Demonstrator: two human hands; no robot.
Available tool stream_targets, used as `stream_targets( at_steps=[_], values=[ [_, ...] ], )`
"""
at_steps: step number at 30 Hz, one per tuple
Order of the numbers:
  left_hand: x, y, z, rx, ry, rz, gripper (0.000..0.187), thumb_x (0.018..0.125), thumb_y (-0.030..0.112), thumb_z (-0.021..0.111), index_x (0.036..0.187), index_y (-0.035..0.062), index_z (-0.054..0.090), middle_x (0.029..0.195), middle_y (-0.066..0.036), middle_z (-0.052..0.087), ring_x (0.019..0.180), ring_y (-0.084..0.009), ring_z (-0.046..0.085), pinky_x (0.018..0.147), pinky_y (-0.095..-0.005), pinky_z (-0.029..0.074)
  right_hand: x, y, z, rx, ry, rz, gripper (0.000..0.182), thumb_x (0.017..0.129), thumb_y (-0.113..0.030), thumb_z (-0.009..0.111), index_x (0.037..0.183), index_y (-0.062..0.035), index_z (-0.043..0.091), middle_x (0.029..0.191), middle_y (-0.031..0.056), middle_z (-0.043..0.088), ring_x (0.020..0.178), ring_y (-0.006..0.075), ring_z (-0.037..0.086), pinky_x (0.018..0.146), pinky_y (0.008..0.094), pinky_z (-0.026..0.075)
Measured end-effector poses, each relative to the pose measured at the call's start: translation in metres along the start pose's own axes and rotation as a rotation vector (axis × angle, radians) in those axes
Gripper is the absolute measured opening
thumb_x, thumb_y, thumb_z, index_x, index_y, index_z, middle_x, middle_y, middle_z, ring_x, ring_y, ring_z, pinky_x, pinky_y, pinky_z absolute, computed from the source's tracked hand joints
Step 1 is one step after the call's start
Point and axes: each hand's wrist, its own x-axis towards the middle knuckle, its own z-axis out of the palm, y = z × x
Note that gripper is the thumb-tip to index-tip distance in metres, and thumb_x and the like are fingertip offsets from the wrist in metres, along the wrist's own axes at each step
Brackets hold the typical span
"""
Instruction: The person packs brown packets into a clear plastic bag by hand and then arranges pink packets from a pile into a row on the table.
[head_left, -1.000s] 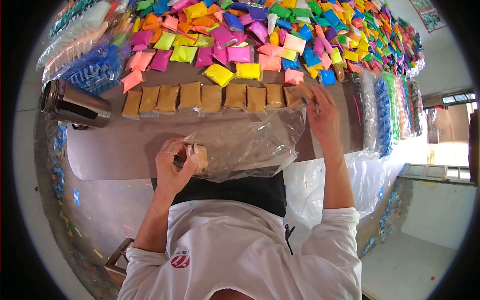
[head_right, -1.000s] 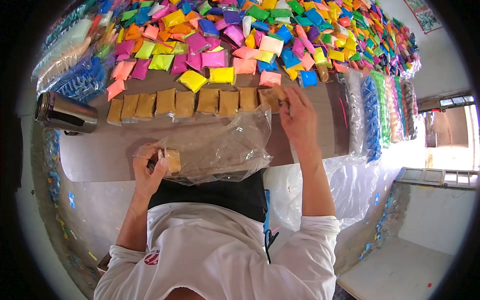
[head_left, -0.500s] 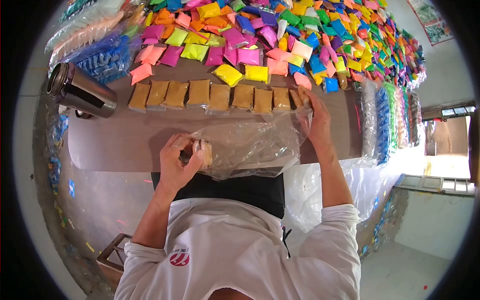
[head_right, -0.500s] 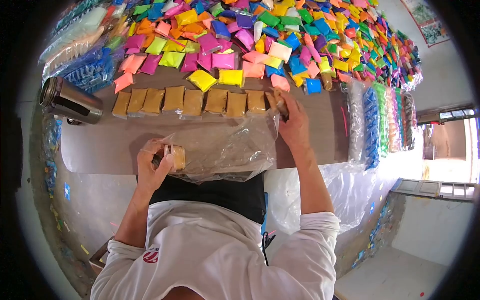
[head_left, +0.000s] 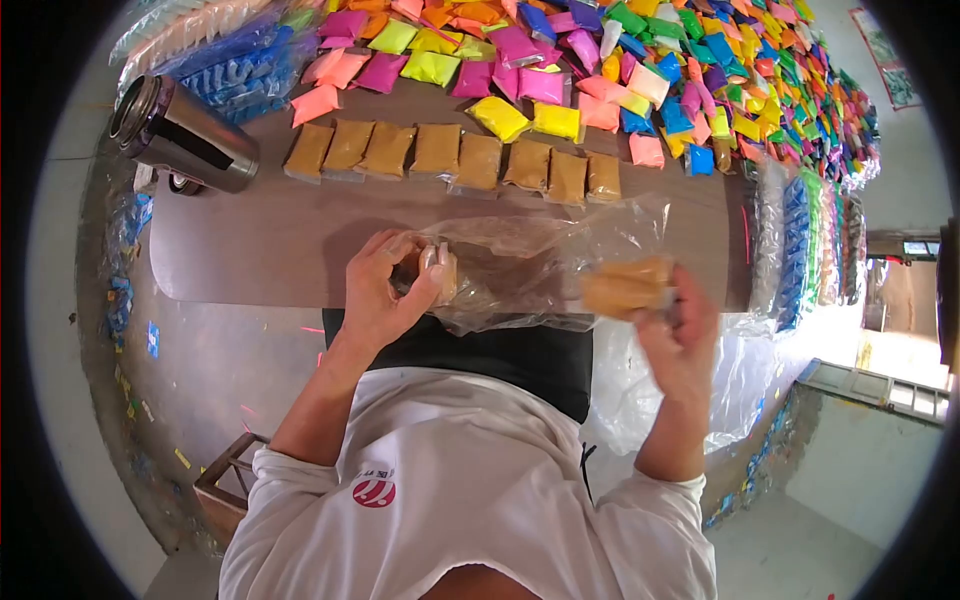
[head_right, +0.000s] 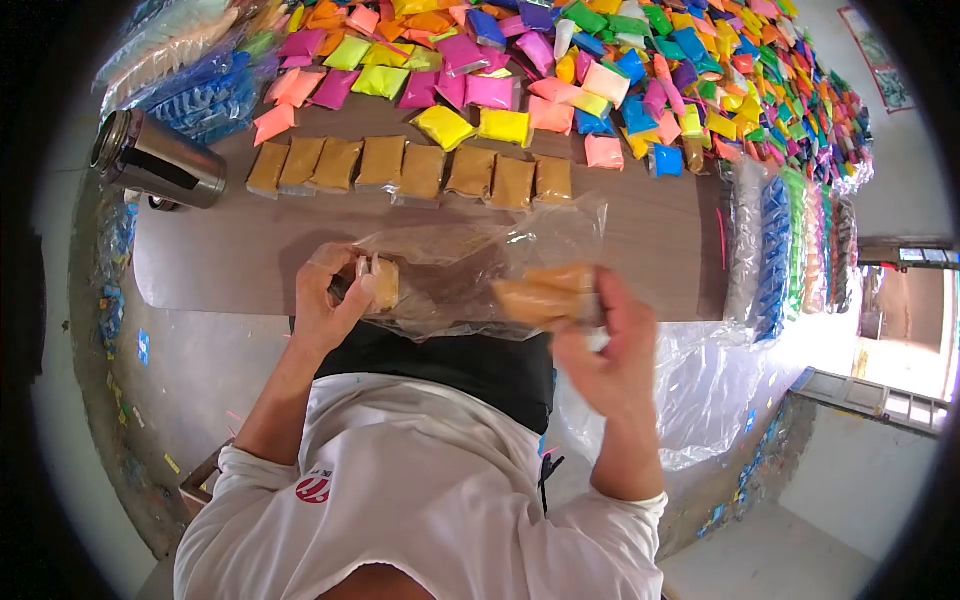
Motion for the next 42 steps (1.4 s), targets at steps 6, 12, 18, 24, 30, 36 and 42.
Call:
stream_targets(
  at_steps=[6,12,18,24,30,36,42],
  values=[
    [-0.003,-0.008,0.000,0.003,0.036,0.067,0.032,0.085,0.022,0.070,0.101,-0.0049,0.067,0.095,-0.011,0.065,0.078,-0.0157,0.060,0.070,-0.0287,0.048,0.005,-0.027,0.059,-0.352,-0.314,0.008,0.020,0.074,-0.013,0.066,0.087,-0.0009,0.059,0.067,0.0156,0.060,0.062,0.0327,0.063,0.058,0.0368,0.050],
    [-0.001,-0.002,-0.002,0.018,0.028,0.045,0.029,0.082,0.022,0.071,0.095,-0.0031,0.066,0.093,-0.014,0.066,0.081,-0.0226,0.060,0.071,-0.0324,0.048,0.000,-0.003,0.112,-0.503,-0.140,-0.206,0.026,0.075,-0.018,0.071,0.089,-0.0034,0.056,0.072,0.0136,0.064,0.067,0.0349,0.065,0.060,0.0443,0.052],
    [0.001,0.001,-0.002,0.032,0.024,0.059,0.031,0.082,0.027,0.070,0.093,-0.0018,0.066,0.089,-0.016,0.064,0.080,-0.0311,0.059,0.071,-0.0370,0.048,0.001,-0.008,0.104,-0.343,-0.373,-0.154,0.053,0.077,-0.028,0.080,0.115,-0.0001,0.056,0.082,0.0152,0.067,0.074,0.0360,0.067,0.067,0.0431,0.054],
    [0.001,0.000,-0.004,0.047,0.014,0.055,0.032,0.083,0.029,0.070,0.093,-0.0018,0.067,0.088,-0.017,0.064,0.080,-0.0320,0.060,0.071,-0.0376,0.048,0.015,-0.008,0.086,-0.286,-0.574,-0.050,0.070,0.078,-0.028,0.081,0.136,-0.0044,0.051,0.095,0.0175,0.071,0.086,0.0359,0.069,0.074,0.0440,0.054],
    [0.002,-0.006,-0.002,0.075,0.047,0.143,0.029,0.082,0.026,0.074,0.090,-0.0005,0.065,0.086,-0.012,0.063,0.072,-0.0260,0.062,0.064,-0.0343,0.051,0.026,-0.001,0.096,-0.372,-0.637,-0.022,0.067,0.076,-0.026,0.081,0.134,-0.0081,0.052,0.092,0.0183,0.070,0.087,0.0383,0.068,0.076,0.0449,0.054],
    [0.002,-0.006,-0.002,0.112,0.044,0.147,0.029,0.081,0.025,0.075,0.089,-0.0007,0.065,0.086,-0.013,0.064,0.073,-0.0276,0.062,0.065,-0.0352,0.051,0.034,-0.002,0.101,-0.317,-0.669,-0.082,0.058,0.073,-0.025,0.081,0.126,-0.0131,0.058,0.088,0.0152,0.070,0.083,0.0386,0.067,0.073,0.0449,0.053],
    [0.002,0.003,-0.003,0.059,0.001,0.020,0.032,0.084,0.028,0.069,0.094,-0.0027,0.067,0.089,-0.017,0.065,0.081,-0.0305,0.060,0.072,-0.0361,0.048,0.032,-0.002,0.103,-0.224,-0.646,0.083,0.043,0.073,-0.025,0.080,0.108,-0.0070,0.062,0.085,0.0161,0.069,0.084,0.0396,0.067,0.073,0.0446,0.053]
  ],
)
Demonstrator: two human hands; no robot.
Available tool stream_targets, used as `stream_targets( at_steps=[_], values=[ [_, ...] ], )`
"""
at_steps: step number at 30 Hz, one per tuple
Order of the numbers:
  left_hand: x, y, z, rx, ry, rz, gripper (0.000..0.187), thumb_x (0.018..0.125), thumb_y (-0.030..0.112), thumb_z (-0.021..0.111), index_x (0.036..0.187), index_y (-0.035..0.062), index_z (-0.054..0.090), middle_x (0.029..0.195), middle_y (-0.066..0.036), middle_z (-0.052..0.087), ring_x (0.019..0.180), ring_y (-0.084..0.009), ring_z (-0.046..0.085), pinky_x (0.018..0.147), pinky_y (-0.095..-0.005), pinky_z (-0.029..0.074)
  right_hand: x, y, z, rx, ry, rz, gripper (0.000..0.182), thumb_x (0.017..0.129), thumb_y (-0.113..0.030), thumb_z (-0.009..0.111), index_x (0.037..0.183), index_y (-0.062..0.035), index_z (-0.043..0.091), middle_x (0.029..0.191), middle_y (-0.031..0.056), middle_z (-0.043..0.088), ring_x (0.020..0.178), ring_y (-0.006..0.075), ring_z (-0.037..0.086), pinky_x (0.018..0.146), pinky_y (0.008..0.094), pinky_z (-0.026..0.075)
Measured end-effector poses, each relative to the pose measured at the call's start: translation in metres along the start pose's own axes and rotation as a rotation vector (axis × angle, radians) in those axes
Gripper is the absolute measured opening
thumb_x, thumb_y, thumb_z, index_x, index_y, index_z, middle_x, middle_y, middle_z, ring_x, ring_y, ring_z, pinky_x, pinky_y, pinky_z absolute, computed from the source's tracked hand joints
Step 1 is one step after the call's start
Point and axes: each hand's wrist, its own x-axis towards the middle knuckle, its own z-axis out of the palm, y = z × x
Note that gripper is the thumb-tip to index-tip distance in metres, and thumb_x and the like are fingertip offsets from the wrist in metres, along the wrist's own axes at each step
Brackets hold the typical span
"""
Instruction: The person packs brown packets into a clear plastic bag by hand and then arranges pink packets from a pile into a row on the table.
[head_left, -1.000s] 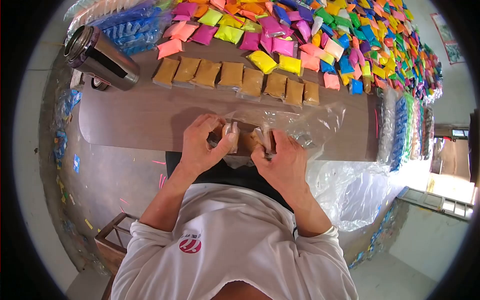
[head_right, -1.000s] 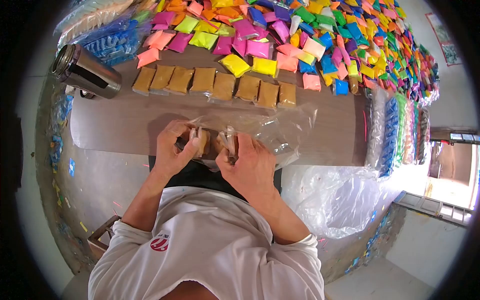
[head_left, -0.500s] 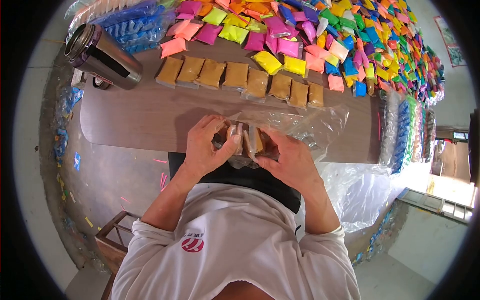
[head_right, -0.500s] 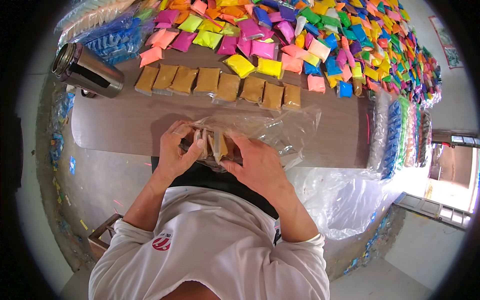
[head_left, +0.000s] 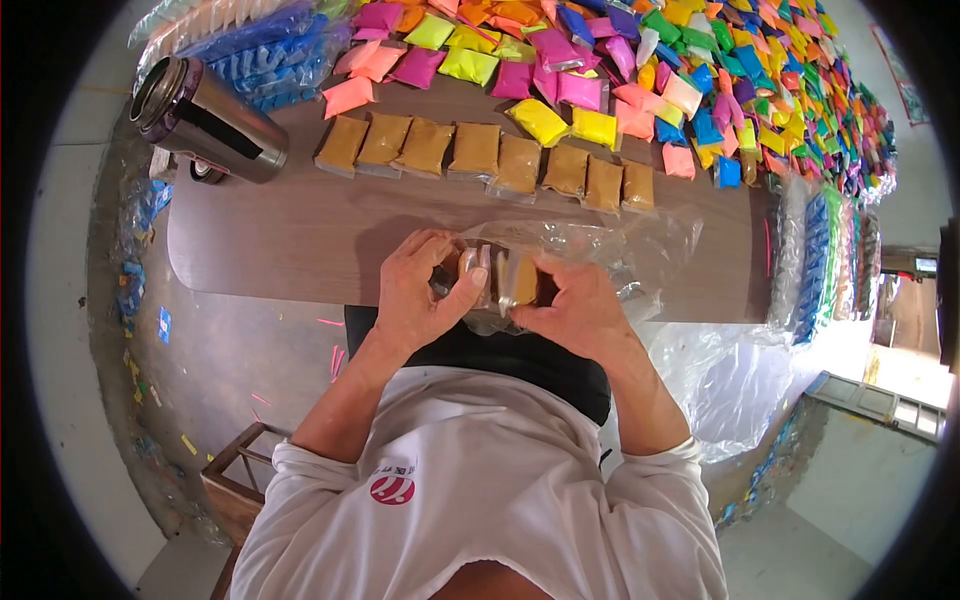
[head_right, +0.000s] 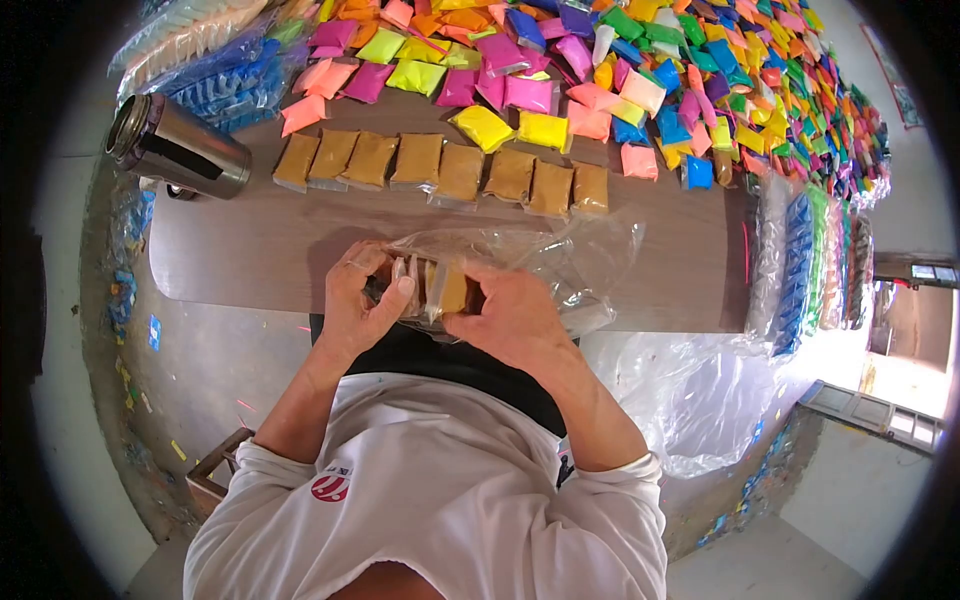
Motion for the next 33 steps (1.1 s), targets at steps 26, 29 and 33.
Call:
stream_targets(
  at_steps=[26,29,33],
  values=[
    [-0.003,-0.011,0.008,0.001,0.064,0.076,0.031,0.084,0.023,0.070,0.100,-0.0039,0.066,0.090,-0.013,0.064,0.076,-0.0234,0.060,0.068,-0.0324,0.048,0.000,0.004,-0.008,-0.251,0.014,-0.077,0.050,0.077,-0.017,0.076,0.122,-0.0067,0.059,0.094,0.0180,0.069,0.091,0.0389,0.066,0.080,0.0465,0.051],
    [-0.002,-0.011,0.006,0.024,0.056,0.099,0.030,0.083,0.022,0.071,0.098,-0.0036,0.066,0.089,-0.014,0.064,0.076,-0.0261,0.061,0.068,-0.0332,0.050,-0.011,0.000,-0.021,-0.267,0.005,-0.024,0.046,0.080,-0.022,0.077,0.118,-0.0043,0.060,0.092,0.0186,0.069,0.089,0.0378,0.067,0.078,0.0454,0.052],
    [0.000,-0.003,0.004,0.026,0.043,0.069,0.027,0.081,0.020,0.072,0.094,-0.0028,0.066,0.088,-0.015,0.065,0.076,-0.0293,0.062,0.068,-0.0349,0.051,-0.038,-0.008,-0.062,-0.191,-0.088,-0.163,0.031,0.084,-0.018,0.075,0.108,-0.0004,0.065,0.086,0.0168,0.070,0.078,0.0299,0.070,0.069,0.0372,0.054]
  ],
)
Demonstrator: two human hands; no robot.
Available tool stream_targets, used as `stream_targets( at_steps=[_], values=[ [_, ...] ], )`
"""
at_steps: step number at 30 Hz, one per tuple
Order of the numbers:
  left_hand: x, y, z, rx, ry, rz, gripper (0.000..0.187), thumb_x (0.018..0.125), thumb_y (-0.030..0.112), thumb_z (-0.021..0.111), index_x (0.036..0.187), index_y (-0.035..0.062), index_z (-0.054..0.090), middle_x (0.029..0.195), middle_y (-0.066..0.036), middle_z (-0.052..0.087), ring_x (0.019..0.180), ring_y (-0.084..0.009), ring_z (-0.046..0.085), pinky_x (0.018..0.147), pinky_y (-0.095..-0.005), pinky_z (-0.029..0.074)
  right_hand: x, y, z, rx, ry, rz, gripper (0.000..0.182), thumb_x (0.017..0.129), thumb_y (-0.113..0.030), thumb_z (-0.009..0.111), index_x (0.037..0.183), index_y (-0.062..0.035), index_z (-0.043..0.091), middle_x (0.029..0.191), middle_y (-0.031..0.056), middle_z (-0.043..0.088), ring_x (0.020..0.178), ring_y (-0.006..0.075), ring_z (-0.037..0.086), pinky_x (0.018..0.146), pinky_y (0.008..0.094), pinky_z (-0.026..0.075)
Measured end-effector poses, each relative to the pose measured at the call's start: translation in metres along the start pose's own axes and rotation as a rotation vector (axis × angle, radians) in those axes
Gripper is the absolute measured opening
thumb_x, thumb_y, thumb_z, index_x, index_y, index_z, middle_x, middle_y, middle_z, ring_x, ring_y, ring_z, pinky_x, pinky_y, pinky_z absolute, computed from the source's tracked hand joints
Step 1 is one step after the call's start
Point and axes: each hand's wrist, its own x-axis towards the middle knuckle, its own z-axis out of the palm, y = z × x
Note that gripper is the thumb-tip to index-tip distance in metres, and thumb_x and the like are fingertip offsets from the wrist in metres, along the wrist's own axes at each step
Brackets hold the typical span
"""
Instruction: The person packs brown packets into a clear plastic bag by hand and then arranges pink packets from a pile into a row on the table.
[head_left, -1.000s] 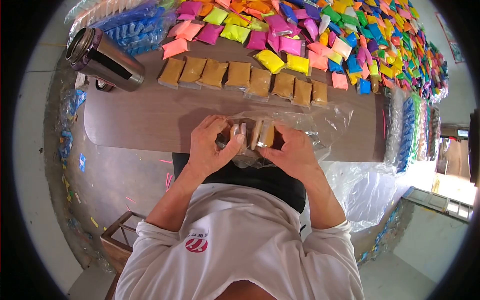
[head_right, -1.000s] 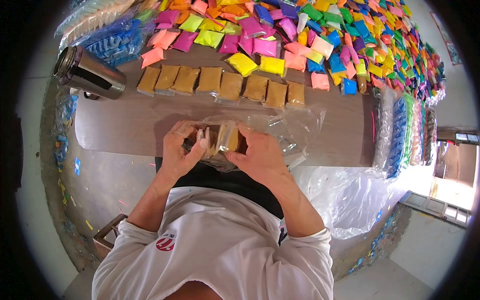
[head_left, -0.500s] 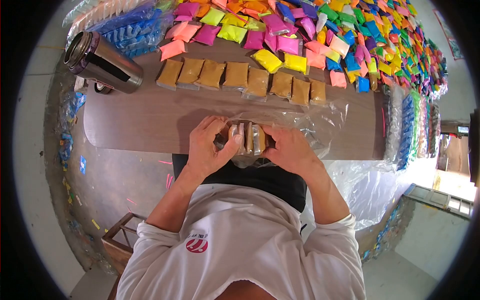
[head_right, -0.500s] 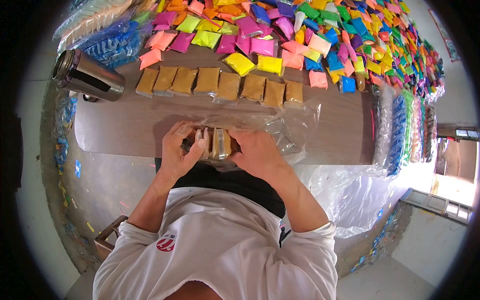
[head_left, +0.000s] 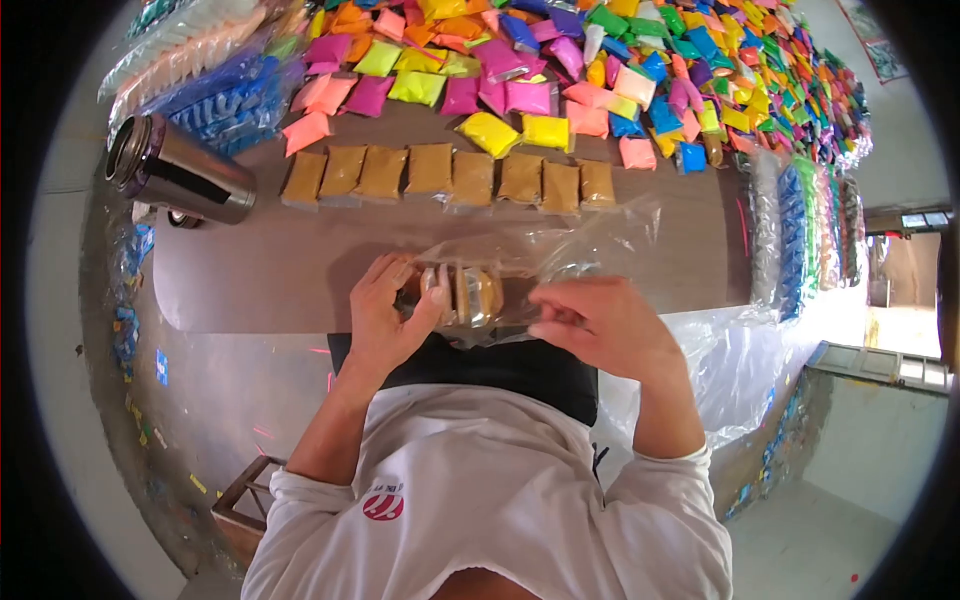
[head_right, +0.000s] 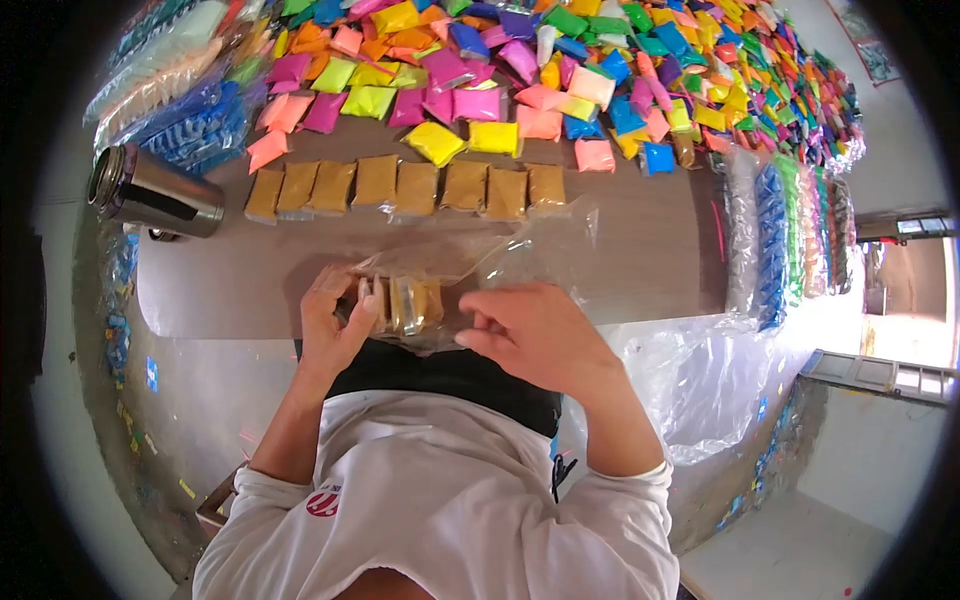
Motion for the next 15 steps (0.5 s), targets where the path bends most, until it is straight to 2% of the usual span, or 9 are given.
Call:
stream_targets(
  at_steps=[3,5,7,9,12,15],
  values=[
    [0.000,-0.003,0.001,0.006,-0.003,0.009,0.025,0.081,0.019,0.071,0.093,-0.0024,0.067,0.088,-0.014,0.065,0.075,-0.0286,0.061,0.067,-0.0351,0.051,-0.029,0.007,-0.032,0.159,0.360,-0.077,0.021,0.088,-0.011,0.073,0.105,-0.0001,0.068,0.081,0.0128,0.070,0.069,0.0176,0.068,0.063,0.0288,0.052],
    [0.000,-0.002,0.000,0.024,-0.018,0.022,0.025,0.080,0.018,0.071,0.093,-0.0024,0.067,0.086,-0.014,0.065,0.074,-0.0282,0.061,0.066,-0.0350,0.050,-0.029,0.021,-0.047,0.250,0.760,0.093,0.020,0.088,-0.006,0.072,0.107,0.0002,0.070,0.078,0.0094,0.069,0.065,0.0106,0.063,0.059,0.0254,0.050],
    [0.001,-0.003,0.000,0.029,-0.014,0.038,0.024,0.080,0.018,0.070,0.093,-0.0022,0.067,0.085,-0.014,0.065,0.074,-0.0279,0.060,0.066,-0.0349,0.050,-0.006,0.052,-0.072,0.047,0.845,0.055,0.023,0.088,-0.009,0.072,0.109,-0.0002,0.070,0.077,0.0072,0.068,0.067,0.0091,0.060,0.062,0.0259,0.050],
    [0.000,-0.003,0.002,0.018,0.009,0.053,0.024,0.080,0.019,0.070,0.092,-0.0020,0.067,0.084,-0.013,0.064,0.074,-0.0278,0.060,0.066,-0.0348,0.049,0.019,0.078,-0.087,0.019,0.705,0.153,0.025,0.088,-0.013,0.072,0.111,-0.0020,0.070,0.079,0.0051,0.067,0.071,0.0084,0.059,0.066,0.0254,0.049],
    [0.000,-0.002,0.002,0.002,0.022,0.021,0.025,0.080,0.020,0.071,0.091,-0.0015,0.067,0.084,-0.013,0.064,0.074,-0.0280,0.060,0.067,-0.0351,0.049,0.053,0.124,-0.090,0.028,0.371,0.159,0.035,0.086,-0.018,0.075,0.119,-0.0057,0.067,0.083,0.0055,0.068,0.075,0.0106,0.060,0.070,0.0275,0.049],
    [0.000,0.001,0.000,-0.006,0.008,-0.027,0.025,0.080,0.021,0.071,0.091,-0.0013,0.066,0.084,-0.013,0.064,0.075,-0.0285,0.060,0.068,-0.0354,0.049,0.072,0.134,-0.089,-0.153,0.112,0.204,0.060,0.075,-0.015,0.083,0.131,-0.0070,0.062,0.074,-0.0002,0.059,0.068,0.0091,0.054,0.064,0.0264,0.045]
  ],
)
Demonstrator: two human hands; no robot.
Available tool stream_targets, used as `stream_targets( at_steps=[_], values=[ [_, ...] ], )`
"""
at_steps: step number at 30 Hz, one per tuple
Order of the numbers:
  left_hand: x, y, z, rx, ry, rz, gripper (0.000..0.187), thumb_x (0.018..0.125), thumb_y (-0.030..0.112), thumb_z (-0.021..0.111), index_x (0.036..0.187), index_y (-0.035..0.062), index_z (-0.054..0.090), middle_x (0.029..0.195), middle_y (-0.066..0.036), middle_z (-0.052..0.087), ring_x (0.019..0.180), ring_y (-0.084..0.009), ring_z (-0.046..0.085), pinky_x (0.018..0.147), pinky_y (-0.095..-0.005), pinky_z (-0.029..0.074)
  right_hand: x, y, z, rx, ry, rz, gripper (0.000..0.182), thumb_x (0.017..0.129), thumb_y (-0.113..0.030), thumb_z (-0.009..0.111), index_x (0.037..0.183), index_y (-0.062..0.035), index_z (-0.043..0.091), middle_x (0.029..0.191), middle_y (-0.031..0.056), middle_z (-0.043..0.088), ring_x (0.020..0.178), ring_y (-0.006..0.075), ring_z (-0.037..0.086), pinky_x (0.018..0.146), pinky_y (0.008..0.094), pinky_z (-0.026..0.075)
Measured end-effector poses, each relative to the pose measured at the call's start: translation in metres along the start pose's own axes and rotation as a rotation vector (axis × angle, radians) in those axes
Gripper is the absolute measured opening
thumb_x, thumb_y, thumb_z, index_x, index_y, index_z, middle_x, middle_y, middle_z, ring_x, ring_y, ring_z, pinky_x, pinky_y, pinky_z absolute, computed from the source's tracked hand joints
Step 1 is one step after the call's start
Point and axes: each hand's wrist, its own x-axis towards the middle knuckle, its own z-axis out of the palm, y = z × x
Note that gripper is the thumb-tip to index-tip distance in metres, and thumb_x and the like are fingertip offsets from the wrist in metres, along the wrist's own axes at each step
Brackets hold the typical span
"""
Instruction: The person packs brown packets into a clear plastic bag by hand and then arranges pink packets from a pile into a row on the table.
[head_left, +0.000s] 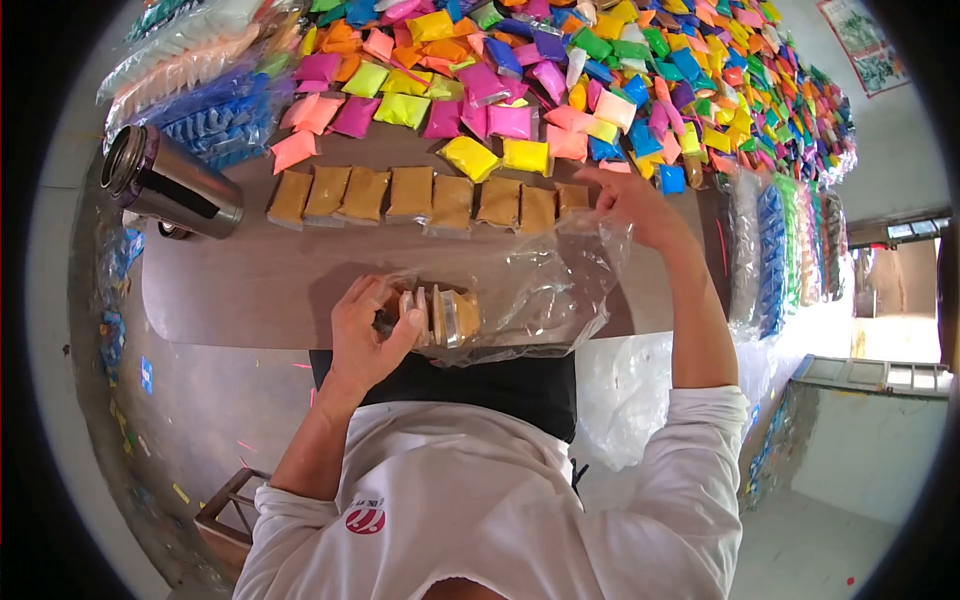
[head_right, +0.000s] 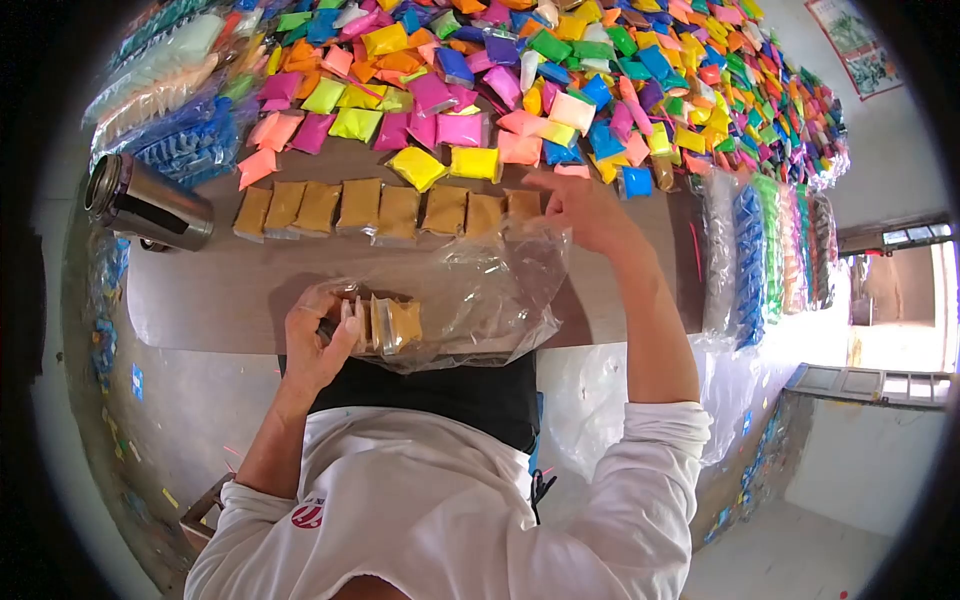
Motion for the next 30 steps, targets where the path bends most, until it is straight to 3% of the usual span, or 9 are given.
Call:
stream_targets(
  at_steps=[3,6,9,12,15,21,24,30],
  values=[
    [0.000,-0.001,0.000,-0.015,0.015,0.040,0.026,0.079,0.020,0.072,0.092,-0.0014,0.066,0.084,-0.014,0.063,0.075,-0.0290,0.059,0.068,-0.0355,0.049,0.000,-0.008,0.010,-0.159,-0.004,-0.038,0.078,0.066,-0.023,0.089,0.137,-0.0089,0.058,0.073,0.0021,0.058,0.067,0.0121,0.054,0.064,0.0288,0.045],
    [0.000,0.002,-0.002,-0.011,-0.006,0.000,0.027,0.078,0.020,0.072,0.092,-0.0019,0.065,0.084,-0.014,0.063,0.076,-0.0294,0.060,0.068,-0.0355,0.049,0.003,0.001,0.013,-0.138,0.010,-0.061,0.084,0.064,-0.029,0.091,0.138,-0.0093,0.056,0.075,0.0038,0.059,0.068,0.0152,0.056,0.065,0.0308,0.046],
    [0.000,-0.001,-0.001,-0.008,-0.008,0.000,0.028,0.078,0.020,0.073,0.093,-0.0026,0.065,0.085,-0.014,0.064,0.076,-0.0297,0.061,0.068,-0.0354,0.050,0.002,-0.005,0.014,-0.073,0.027,0.048,0.086,0.065,-0.029,0.091,0.141,-0.0099,0.054,0.075,0.0046,0.059,0.070,0.0171,0.057,0.065,0.0332,0.046],
    [-0.001,-0.004,0.000,0.000,0.013,0.017,0.030,0.078,0.020,0.073,0.093,-0.0032,0.064,0.085,-0.014,0.064,0.076,-0.0297,0.061,0.068,-0.0355,0.051,0.002,0.004,0.016,-0.062,-0.041,0.047,0.084,0.066,-0.042,0.087,0.137,-0.0117,0.054,0.089,0.0136,0.069,0.086,0.0318,0.067,0.077,0.0423,0.052],
    [0.001,0.001,-0.002,-0.024,-0.016,-0.019,0.030,0.078,0.020,0.074,0.094,-0.0035,0.065,0.085,-0.014,0.064,0.077,-0.0300,0.062,0.068,-0.0358,0.051,-0.006,-0.005,0.022,-0.119,0.009,-0.091,0.080,0.067,-0.038,0.086,0.136,-0.0119,0.055,0.099,0.0145,0.069,0.096,0.0344,0.066,0.085,0.0431,0.052],
    [-0.001,-0.011,-0.001,0.046,0.007,0.122,0.031,0.078,0.020,0.074,0.094,-0.0040,0.064,0.085,-0.016,0.063,0.077,-0.0312,0.061,0.068,-0.0364,0.051,-0.012,-0.009,0.025,-0.393,0.188,-0.319,0.076,0.066,-0.028,0.083,0.134,-0.0100,0.056,0.129,0.0170,0.058,0.114,0.0360,0.061,0.095,0.0422,0.050],
    [-0.001,-0.010,-0.001,0.037,0.007,0.093,0.031,0.078,0.021,0.074,0.092,-0.0044,0.064,0.085,-0.016,0.063,0.077,-0.0320,0.061,0.068,-0.0370,0.051,-0.014,-0.007,0.027,-0.427,0.233,-0.429,0.075,0.064,-0.028,0.082,0.132,-0.0067,0.057,0.130,0.0180,0.056,0.112,0.0358,0.061,0.094,0.0427,0.050],
    [-0.001,-0.011,0.000,0.055,0.015,0.123,0.030,0.078,0.021,0.074,0.091,-0.0037,0.063,0.085,-0.016,0.063,0.077,-0.0328,0.061,0.068,-0.0371,0.051,-0.015,-0.006,0.027,-0.364,0.192,-0.265,0.059,0.064,-0.022,0.079,0.118,-0.0040,0.062,0.110,0.0162,0.066,0.095,0.0342,0.066,0.082,0.0431,0.053]
  ],
)
